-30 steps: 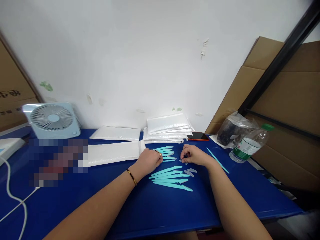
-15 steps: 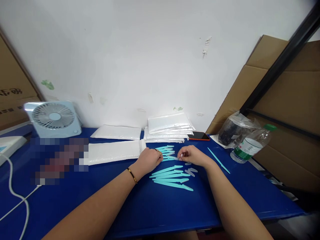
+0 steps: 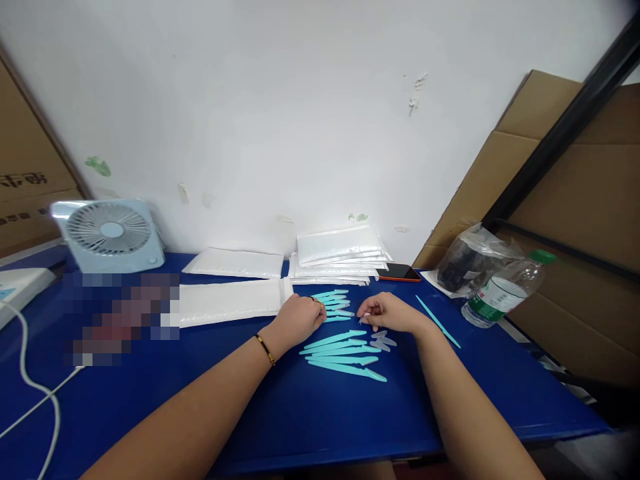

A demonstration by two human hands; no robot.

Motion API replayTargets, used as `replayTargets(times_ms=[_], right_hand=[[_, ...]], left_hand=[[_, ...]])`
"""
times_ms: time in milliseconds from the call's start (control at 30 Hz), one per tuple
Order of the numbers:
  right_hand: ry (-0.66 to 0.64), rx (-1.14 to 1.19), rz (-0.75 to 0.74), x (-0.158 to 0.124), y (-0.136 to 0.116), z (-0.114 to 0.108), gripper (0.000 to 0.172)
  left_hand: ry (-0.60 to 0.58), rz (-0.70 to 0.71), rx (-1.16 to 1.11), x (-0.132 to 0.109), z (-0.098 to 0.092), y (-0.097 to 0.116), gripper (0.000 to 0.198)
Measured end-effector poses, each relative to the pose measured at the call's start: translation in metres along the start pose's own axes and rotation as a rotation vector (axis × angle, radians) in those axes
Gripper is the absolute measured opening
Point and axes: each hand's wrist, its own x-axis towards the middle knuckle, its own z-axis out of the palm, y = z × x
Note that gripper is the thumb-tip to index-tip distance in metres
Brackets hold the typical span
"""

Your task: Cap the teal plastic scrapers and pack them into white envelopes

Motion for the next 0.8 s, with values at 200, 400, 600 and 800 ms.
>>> replayTargets(times_ms=[200, 400, 600, 800], right_hand=[[0.188, -0.176, -0.114, 0.007, -0.003, 0.006, 0.023], [0.172, -0.148, -0.186, 0.011, -0.01, 0.013, 0.024], [0.179, -0.141, -0.22, 0.019, -0.017, 0.023, 0.023], [0.151, -0.187, -0.135, -0.005, -0.006, -0.008, 0.022]], left_hand=[[-0.001, 0.0, -0.011, 0.001, 0.001, 0.0, 0.023], [0.021, 0.019, 0.0, 0.0, 0.003, -0.001, 0.023], [0.032, -0.005, 0.002, 0.004, 0.008, 0.0, 0.023], [0.123, -0.042, -0.084, 0.001, 0.008, 0.009, 0.017]])
